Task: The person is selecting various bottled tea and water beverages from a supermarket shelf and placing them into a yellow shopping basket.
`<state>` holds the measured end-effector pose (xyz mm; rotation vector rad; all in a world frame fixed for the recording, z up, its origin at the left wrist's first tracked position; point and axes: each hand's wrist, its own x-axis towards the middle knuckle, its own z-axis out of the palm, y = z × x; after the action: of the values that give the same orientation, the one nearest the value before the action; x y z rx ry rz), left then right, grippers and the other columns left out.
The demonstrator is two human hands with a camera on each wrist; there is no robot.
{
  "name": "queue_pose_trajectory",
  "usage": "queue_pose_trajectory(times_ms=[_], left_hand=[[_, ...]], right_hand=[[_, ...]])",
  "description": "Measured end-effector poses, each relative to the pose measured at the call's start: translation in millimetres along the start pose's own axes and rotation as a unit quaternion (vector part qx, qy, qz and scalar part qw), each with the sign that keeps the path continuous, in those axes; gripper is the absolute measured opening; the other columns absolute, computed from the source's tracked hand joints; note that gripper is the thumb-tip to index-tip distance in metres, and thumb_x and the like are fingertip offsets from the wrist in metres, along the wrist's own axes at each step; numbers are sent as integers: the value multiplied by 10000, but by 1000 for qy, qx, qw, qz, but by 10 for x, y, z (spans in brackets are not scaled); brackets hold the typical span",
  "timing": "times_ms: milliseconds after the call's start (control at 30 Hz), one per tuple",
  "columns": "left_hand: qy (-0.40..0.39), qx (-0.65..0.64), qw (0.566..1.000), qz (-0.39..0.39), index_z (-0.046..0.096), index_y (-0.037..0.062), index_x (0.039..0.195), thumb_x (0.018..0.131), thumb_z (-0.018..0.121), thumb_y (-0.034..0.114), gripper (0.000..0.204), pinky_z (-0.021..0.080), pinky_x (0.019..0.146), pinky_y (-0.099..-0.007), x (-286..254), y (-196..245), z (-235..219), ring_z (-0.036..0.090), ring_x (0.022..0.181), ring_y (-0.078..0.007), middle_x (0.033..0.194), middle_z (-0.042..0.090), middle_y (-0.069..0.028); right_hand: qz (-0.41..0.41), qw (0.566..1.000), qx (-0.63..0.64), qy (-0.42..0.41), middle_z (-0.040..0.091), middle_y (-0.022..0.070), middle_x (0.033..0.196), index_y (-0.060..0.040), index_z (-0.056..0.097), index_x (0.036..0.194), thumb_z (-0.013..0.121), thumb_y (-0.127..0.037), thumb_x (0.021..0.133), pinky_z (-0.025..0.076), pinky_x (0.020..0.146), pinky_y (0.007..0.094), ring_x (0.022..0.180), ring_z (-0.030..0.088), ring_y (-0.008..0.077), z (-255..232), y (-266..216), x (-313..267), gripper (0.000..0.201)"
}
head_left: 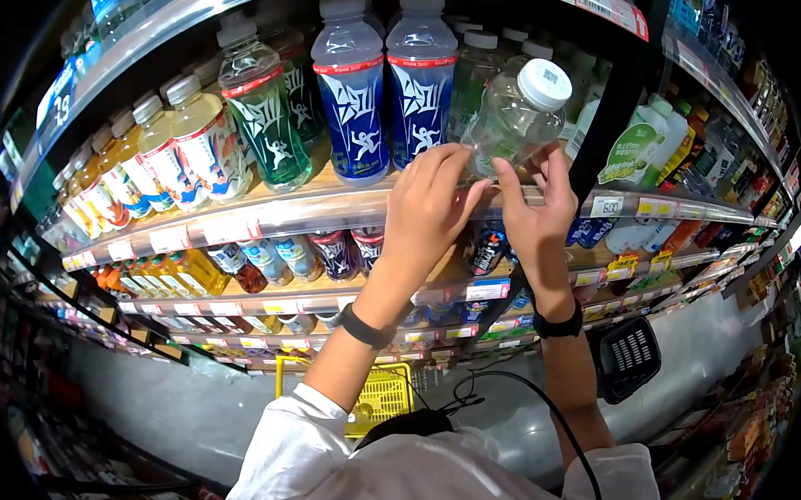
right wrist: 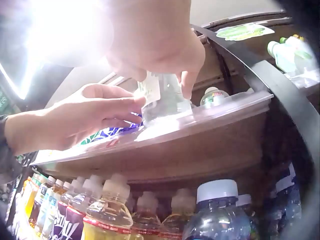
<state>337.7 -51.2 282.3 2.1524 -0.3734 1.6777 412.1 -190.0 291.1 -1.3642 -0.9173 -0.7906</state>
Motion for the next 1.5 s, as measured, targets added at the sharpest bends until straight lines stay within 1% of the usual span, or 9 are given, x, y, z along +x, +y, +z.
queue_pose_trajectory(times_ms=[200,267,367,500,567,900,1067,1333,1500], left_hand=[[11,55,998,34,622,-23,1250,809,826,114,505,519,821,-407,-7,-95,94,656,1011,-325,1218,659,-147],[17,65,997,38,624,-22,1246,805,829,113,505,514,807,-398,-35,-109,118,656,997,-315,1213,658,-144],[25,79,995,47,626,-20,1244,801,833,116,508,507,787,-387,-47,-116,151,655,968,-299,1204,659,-139],[30,92,994,55,628,-26,1242,800,839,130,514,502,771,-380,-57,-126,166,652,923,-287,1189,660,-142],[31,96,993,57,630,-32,1237,798,842,133,514,502,772,-378,-63,-131,169,654,920,-287,1183,662,-145],[34,99,993,61,629,-48,1243,809,839,148,521,506,772,-372,-95,-153,189,661,934,-289,1168,666,-161],[33,102,993,50,648,-28,1272,771,865,114,564,511,767,-376,-89,-141,187,648,934,-294,1177,673,-142],[23,108,993,49,646,-33,1272,761,857,92,566,500,759,-381,-85,-141,195,644,921,-292,1187,667,-147],[-3,157,986,60,639,-44,1255,855,773,164,470,481,779,-371,-90,-154,201,627,934,-263,1215,647,-145]], right_hand=[[-15,999,-36,-24,680,170,1179,57,554,1357,797,-124,906,540,902,340,1029,690,239,40,27,133,543],[17,999,-11,-46,695,144,1220,66,501,1420,732,-35,951,518,959,288,1099,660,155,27,15,138,533],[31,998,8,-58,696,145,1216,69,515,1401,732,-37,951,523,950,284,1088,660,152,3,-19,145,511],[30,997,-12,-73,696,145,1210,72,536,1374,730,-48,955,531,941,287,1090,661,157,-10,-20,193,477],[56,995,-8,-84,673,154,1223,44,557,1385,769,-152,932,544,919,331,1095,674,208,-14,29,221,538],[125,983,64,-117,671,153,1245,48,554,1395,754,-178,943,558,906,349,1140,664,212,20,109,246,543],[96,988,-47,-108,675,190,1169,66,559,1377,763,-228,936,566,830,349,1030,691,262,54,176,224,569],[42,994,-68,-79,668,175,1047,70,568,1364,767,-241,929,531,697,349,839,666,259,114,253,187,571],[27,993,-87,-79,656,162,994,69,569,1360,764,-240,930,507,657,349,777,638,254,139,316,189,564]])
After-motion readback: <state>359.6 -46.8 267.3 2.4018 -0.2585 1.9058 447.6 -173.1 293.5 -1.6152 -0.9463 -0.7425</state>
